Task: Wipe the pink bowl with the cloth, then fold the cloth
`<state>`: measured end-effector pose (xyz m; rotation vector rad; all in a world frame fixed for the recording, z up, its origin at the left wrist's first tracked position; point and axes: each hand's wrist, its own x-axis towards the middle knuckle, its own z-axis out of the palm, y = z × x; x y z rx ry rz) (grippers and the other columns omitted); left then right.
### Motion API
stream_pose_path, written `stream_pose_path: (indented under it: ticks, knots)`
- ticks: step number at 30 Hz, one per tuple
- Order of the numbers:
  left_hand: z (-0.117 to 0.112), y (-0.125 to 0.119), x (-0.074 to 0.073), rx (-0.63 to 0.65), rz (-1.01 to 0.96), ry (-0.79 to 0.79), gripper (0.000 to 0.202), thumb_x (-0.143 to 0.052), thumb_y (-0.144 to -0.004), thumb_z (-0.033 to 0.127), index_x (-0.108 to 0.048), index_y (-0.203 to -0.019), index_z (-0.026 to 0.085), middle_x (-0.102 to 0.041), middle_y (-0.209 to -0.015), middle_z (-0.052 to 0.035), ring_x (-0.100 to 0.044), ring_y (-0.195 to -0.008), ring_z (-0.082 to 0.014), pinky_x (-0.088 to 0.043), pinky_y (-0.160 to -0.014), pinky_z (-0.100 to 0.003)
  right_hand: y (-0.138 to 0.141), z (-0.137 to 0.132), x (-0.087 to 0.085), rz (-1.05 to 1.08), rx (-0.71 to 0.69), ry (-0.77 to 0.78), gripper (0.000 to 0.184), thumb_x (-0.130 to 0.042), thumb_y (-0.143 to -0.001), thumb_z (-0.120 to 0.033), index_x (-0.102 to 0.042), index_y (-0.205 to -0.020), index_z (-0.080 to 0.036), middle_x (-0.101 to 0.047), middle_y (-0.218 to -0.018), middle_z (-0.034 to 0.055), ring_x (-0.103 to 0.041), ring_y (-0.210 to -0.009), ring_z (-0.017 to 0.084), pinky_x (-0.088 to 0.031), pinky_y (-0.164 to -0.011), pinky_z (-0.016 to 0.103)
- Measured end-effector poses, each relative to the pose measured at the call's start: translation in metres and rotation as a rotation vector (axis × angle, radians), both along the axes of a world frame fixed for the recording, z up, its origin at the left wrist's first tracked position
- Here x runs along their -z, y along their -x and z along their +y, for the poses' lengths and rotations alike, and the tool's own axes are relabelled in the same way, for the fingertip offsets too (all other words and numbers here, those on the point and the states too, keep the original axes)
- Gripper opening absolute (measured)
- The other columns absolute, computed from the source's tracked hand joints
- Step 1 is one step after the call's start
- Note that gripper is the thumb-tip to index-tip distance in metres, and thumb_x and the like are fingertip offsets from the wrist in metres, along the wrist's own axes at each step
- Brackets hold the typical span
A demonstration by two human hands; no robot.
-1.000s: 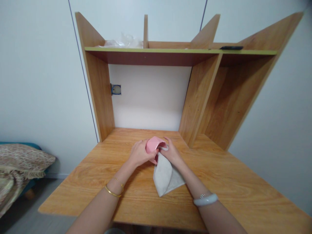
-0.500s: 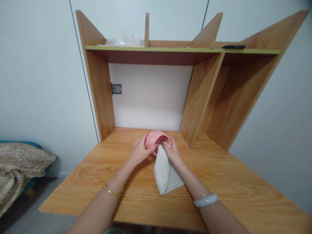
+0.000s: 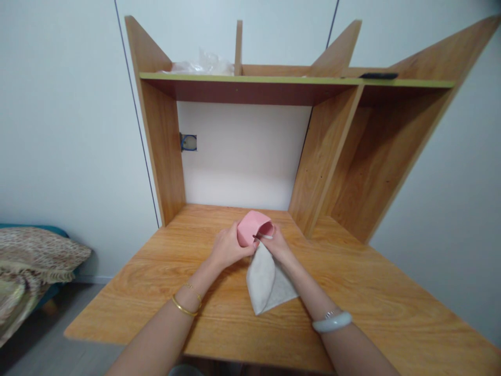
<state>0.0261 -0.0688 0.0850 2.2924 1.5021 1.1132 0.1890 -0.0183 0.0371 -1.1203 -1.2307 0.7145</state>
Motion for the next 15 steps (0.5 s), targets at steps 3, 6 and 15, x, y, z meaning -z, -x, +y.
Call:
stream_pose_path:
  ticks: [3,6,15]
  knots:
    - [-0.003,-0.001,-0.002,-0.002,0.138,-0.040,0.062,-0.059,-0.064,0.052,-0.050,-0.114,0.016,-0.065,-0.098,-0.0105,-0.060,-0.088,-0.0272,-0.045,-0.077,-0.035,-0.006,-0.002,-0.001,-0.126,0.045,0.048,0.078,-0.071,-0.047,-0.029,-0.038,-0.116,-0.015,-0.062,-0.072,-0.0002,-0.060,-0.068,0.019,-0.047,-0.069,0.035]
    - [-0.003,-0.001,-0.004,-0.009,0.190,-0.033,0.061,-0.057,-0.065,0.052,-0.050,-0.114,0.016,-0.066,-0.096,-0.0106,-0.061,-0.086,-0.0275,-0.045,-0.075,-0.034,-0.009,-0.006,-0.005,-0.237,0.087,0.036,0.085,-0.071,-0.049,-0.028,-0.032,-0.124,-0.015,-0.062,-0.075,0.0006,-0.061,-0.072,0.020,-0.047,-0.070,0.034]
    - [-0.001,0.004,-0.010,-0.013,0.242,0.019,0.051,-0.056,-0.065,0.048,-0.054,-0.103,0.014,-0.066,-0.092,-0.0129,-0.062,-0.082,-0.0292,-0.046,-0.070,-0.034,-0.004,-0.018,-0.016,-0.471,0.144,0.044,0.080,-0.064,-0.058,-0.025,-0.031,-0.131,-0.015,-0.061,-0.069,0.0006,-0.060,-0.067,0.020,-0.045,-0.065,0.032]
